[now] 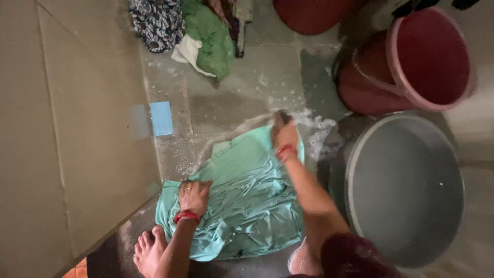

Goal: The person hand-washes a light green shirt on a tiled floor using a bar of soap and a scrub brush. They scrub the fabric, rinse it in a metal basin, and wring it out.

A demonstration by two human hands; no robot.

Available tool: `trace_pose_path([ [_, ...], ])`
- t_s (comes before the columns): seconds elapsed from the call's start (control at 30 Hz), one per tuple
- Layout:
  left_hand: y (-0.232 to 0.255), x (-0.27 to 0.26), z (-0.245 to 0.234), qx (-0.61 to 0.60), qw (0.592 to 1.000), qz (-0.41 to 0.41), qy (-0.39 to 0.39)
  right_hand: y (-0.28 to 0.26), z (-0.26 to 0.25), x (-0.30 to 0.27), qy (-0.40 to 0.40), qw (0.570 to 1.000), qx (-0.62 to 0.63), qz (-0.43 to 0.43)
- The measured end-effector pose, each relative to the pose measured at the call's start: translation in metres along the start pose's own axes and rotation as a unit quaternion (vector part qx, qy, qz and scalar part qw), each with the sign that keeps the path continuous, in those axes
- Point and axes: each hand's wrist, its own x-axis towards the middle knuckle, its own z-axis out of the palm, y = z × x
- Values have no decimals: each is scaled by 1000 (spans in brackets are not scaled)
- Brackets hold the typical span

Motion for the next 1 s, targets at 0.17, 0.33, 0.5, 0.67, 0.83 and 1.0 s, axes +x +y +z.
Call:
trace_pose_path([
  [0.17,7,5,-12,-17,999,0,51,43,7,93,-19,995,-24,99],
  [0.33,28,20,-59,-25,996,-37,-83,18,32,40,-59,993,-49,84],
  [0.5,52,51,-101,49,920,109,-372,14,13,-144,-32,974,18,-222],
  [0.67,82,97,-66,17,875,389,-288,-4,25,-226,-208,929,-119,-283],
  [0.83,99,209,-8,133,933,249,-221,8,20,-98,-177,979,-49,-87],
  [1.0,95,210,-13,62,974,132,-174,19,26,1,5,995,-69,-74],
])
